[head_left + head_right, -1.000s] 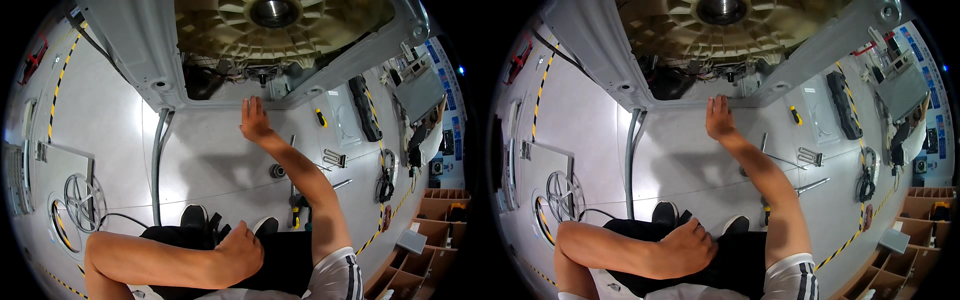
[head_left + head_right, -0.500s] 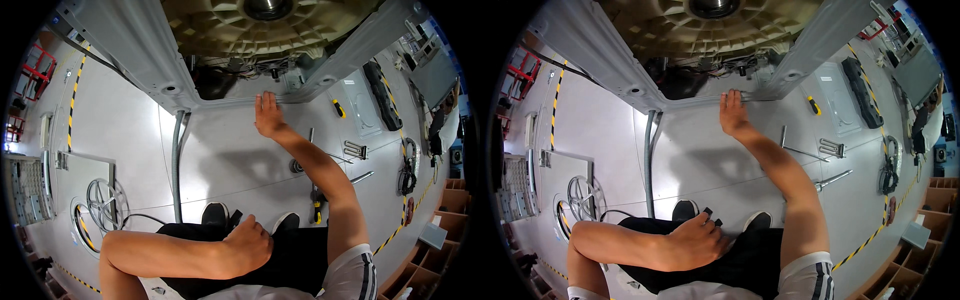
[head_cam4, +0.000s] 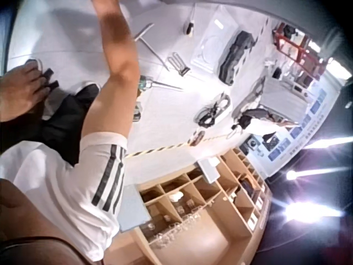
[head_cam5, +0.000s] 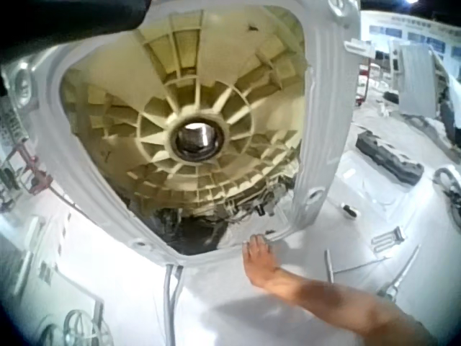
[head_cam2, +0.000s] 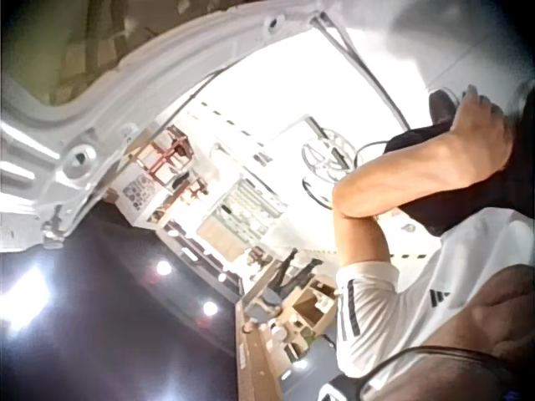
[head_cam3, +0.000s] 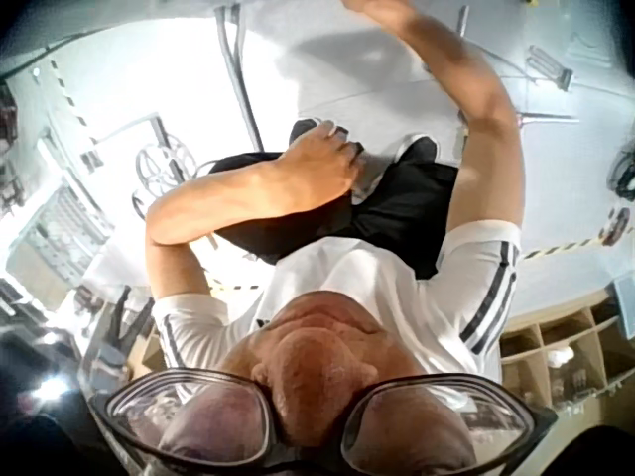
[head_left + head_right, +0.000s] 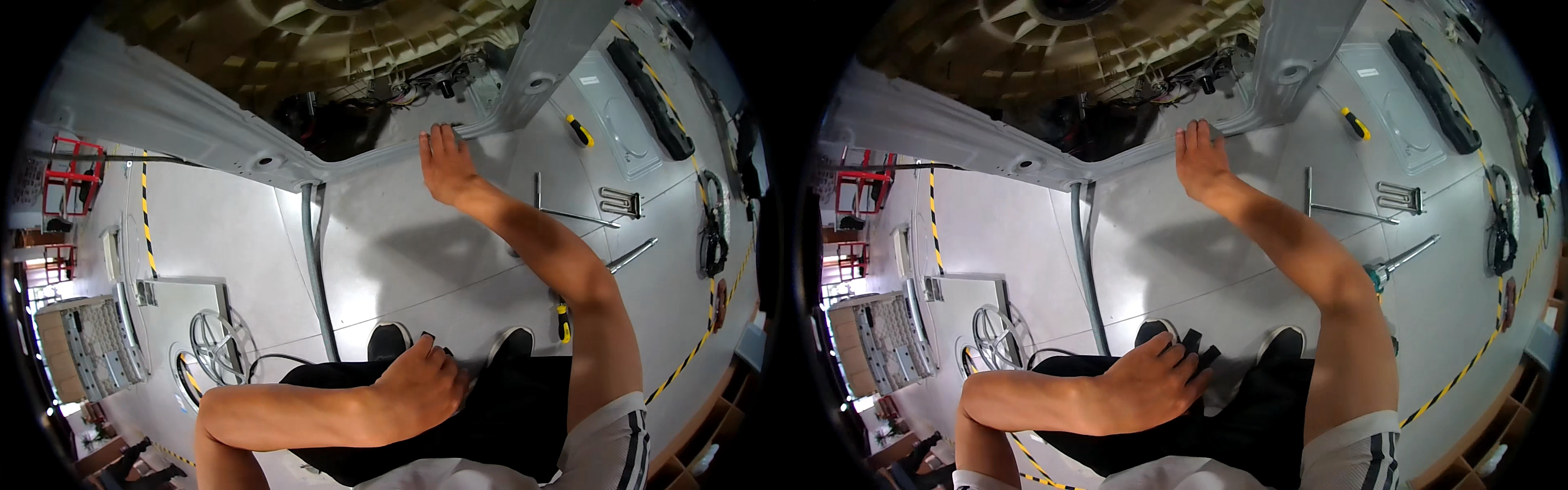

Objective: The person manipulates internal wiring and components of a disassembled washing machine, connecting a grey electronic control module to the wire harness by hand while seated on the floor.

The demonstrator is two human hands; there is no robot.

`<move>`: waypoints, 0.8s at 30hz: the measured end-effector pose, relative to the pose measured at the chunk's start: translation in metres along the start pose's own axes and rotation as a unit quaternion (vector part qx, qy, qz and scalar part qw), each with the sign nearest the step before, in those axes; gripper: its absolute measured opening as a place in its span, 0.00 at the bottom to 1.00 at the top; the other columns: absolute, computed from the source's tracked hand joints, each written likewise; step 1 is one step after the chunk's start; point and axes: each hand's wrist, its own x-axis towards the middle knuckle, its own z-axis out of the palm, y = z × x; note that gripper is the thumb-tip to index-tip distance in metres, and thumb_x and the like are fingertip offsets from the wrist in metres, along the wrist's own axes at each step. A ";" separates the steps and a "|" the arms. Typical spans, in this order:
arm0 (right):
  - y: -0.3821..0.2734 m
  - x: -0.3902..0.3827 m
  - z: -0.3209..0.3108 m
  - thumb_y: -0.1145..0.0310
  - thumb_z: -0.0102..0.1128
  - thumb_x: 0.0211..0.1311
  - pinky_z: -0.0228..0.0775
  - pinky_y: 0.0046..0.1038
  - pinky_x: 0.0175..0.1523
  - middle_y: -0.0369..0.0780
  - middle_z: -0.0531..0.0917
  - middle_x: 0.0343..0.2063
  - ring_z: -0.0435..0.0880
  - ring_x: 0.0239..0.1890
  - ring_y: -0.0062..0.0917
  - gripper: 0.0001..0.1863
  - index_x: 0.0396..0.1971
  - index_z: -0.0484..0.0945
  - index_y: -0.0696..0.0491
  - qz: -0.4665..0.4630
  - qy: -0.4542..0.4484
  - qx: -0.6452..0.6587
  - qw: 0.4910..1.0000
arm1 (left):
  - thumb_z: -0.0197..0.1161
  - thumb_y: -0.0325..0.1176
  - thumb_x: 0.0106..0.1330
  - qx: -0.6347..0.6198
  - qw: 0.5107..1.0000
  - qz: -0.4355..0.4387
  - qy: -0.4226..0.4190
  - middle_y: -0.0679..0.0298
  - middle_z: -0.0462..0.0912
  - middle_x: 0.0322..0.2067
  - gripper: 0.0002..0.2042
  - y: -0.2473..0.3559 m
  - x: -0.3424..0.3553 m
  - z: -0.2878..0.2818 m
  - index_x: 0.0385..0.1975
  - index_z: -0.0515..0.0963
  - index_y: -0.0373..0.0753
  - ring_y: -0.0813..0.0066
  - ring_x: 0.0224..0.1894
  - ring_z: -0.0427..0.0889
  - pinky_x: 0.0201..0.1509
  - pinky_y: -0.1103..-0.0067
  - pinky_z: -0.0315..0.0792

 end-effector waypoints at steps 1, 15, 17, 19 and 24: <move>0.002 0.001 0.002 0.70 0.55 0.52 0.59 0.52 0.56 0.58 0.57 0.58 0.53 0.63 0.50 0.36 0.61 0.55 0.67 0.002 0.019 -0.009 1.000 | 0.52 0.35 0.61 -0.008 1.000 -0.003 -0.004 0.60 0.80 0.35 0.17 -0.002 0.004 0.000 0.48 0.76 0.36 0.68 0.40 0.77 0.49 0.73 0.63; -0.012 0.101 -0.041 0.67 0.52 0.61 0.70 0.41 0.50 0.50 0.75 0.44 0.76 0.45 0.44 0.16 0.46 0.71 0.59 -0.087 0.114 0.343 0.928 | 0.52 0.35 0.60 -0.052 0.996 -0.070 -0.004 0.58 0.79 0.36 0.19 -0.030 0.005 0.001 0.49 0.75 0.34 0.67 0.42 0.76 0.51 0.73 0.62; -0.017 0.135 -0.028 0.66 0.51 0.61 0.67 0.40 0.54 0.50 0.74 0.47 0.72 0.51 0.45 0.18 0.48 0.69 0.61 -0.066 0.092 0.358 0.927 | 0.52 0.36 0.60 -0.064 0.995 -0.077 -0.007 0.58 0.79 0.37 0.19 -0.033 0.002 0.002 0.50 0.74 0.34 0.66 0.42 0.76 0.51 0.72 0.62; -0.024 0.158 -0.029 0.66 0.51 0.61 0.66 0.40 0.55 0.49 0.74 0.49 0.71 0.53 0.45 0.19 0.49 0.69 0.61 -0.030 0.003 0.317 0.948 | 0.52 0.37 0.60 -0.089 0.993 -0.076 -0.008 0.58 0.78 0.37 0.20 -0.036 -0.003 0.006 0.50 0.74 0.34 0.65 0.42 0.76 0.51 0.71 0.63; -0.027 0.170 -0.005 0.52 0.43 0.66 0.61 0.43 0.59 0.46 0.76 0.49 0.71 0.55 0.41 0.23 0.47 0.74 0.55 0.020 -0.196 0.190 0.962 | 0.51 0.40 0.63 -0.158 0.986 -0.044 -0.012 0.57 0.78 0.38 0.20 -0.048 -0.004 0.006 0.50 0.73 0.34 0.64 0.44 0.76 0.52 0.70 0.63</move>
